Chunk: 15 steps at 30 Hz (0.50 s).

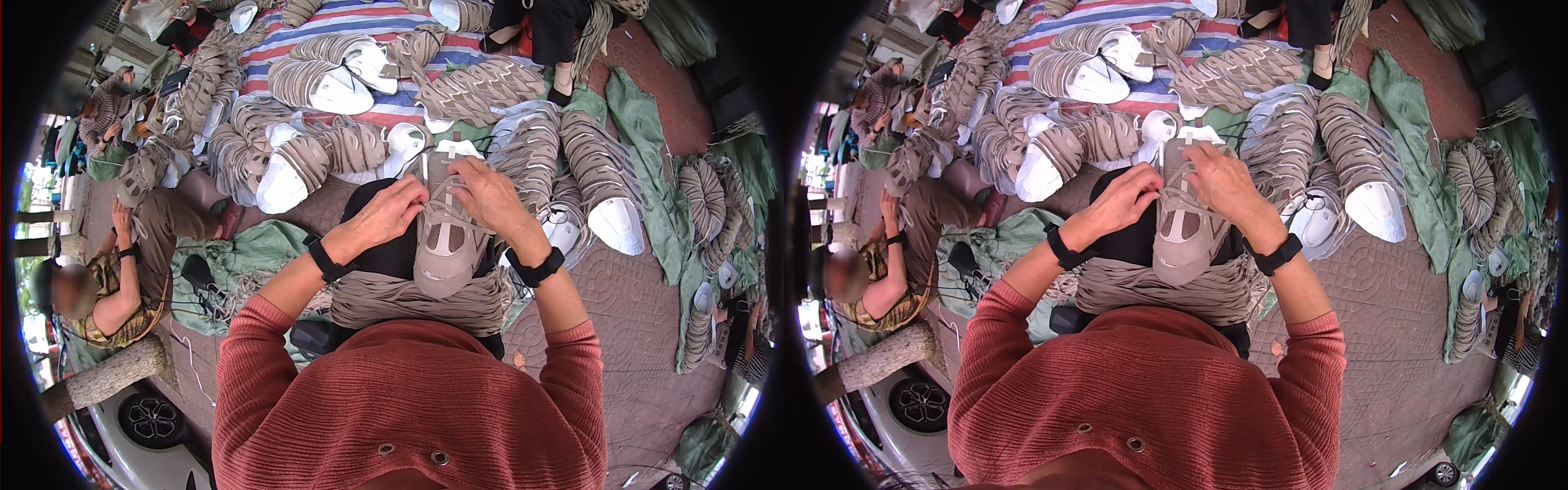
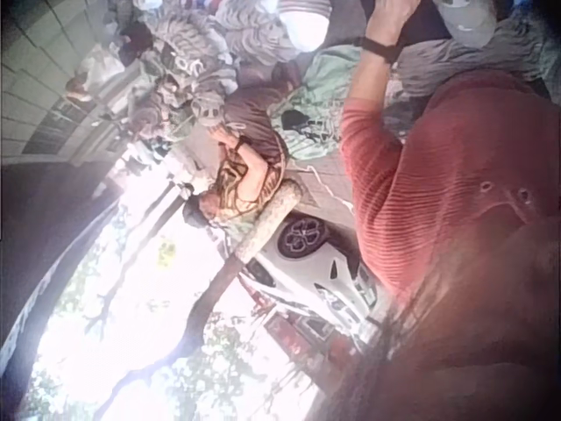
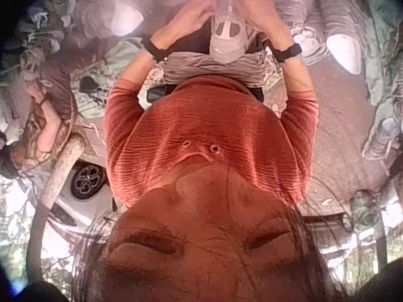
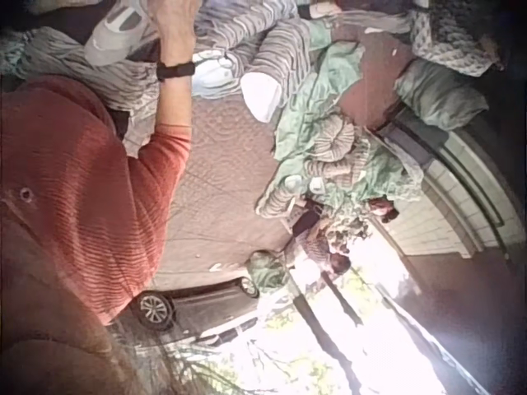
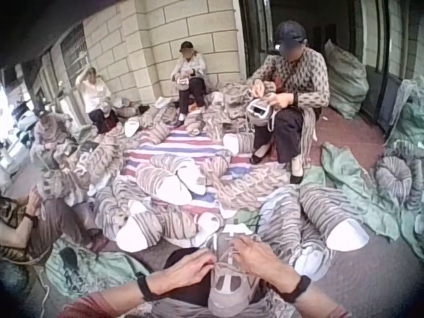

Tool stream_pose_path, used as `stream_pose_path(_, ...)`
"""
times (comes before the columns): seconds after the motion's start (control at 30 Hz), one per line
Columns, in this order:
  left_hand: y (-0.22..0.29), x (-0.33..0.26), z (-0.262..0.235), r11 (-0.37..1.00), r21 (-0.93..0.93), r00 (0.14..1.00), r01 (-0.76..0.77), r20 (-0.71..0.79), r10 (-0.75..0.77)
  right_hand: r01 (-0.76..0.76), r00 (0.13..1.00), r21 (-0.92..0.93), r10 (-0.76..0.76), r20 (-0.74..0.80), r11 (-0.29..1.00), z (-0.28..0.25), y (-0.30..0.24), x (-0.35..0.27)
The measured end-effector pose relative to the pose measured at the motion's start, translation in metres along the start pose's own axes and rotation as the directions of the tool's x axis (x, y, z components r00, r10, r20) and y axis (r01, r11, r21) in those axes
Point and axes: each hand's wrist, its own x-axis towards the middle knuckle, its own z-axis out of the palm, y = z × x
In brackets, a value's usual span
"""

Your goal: Manually lacing shoelaces into shoe uppers.

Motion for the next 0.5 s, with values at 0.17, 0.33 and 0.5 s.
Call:
stream_pose_path(0.17,0.000,0.004,-0.006,0.963,0.203,0.982,-0.179,0.093,0.163,0.057,0.996,-0.167,-0.045,0.077,0.984,-0.004,-0.006,0.011)
stream_pose_path(0.33,0.000,0.001,0.001,0.919,0.320,0.972,-0.230,0.115,0.203,0.086,0.993,-0.109,-0.077,0.089,0.990,-0.001,-0.001,0.017)
stream_pose_path(0.5,0.016,-0.007,0.005,0.941,0.308,0.989,-0.137,-0.009,0.147,0.110,0.988,-0.050,-0.103,0.113,0.993,0.000,0.006,0.016)
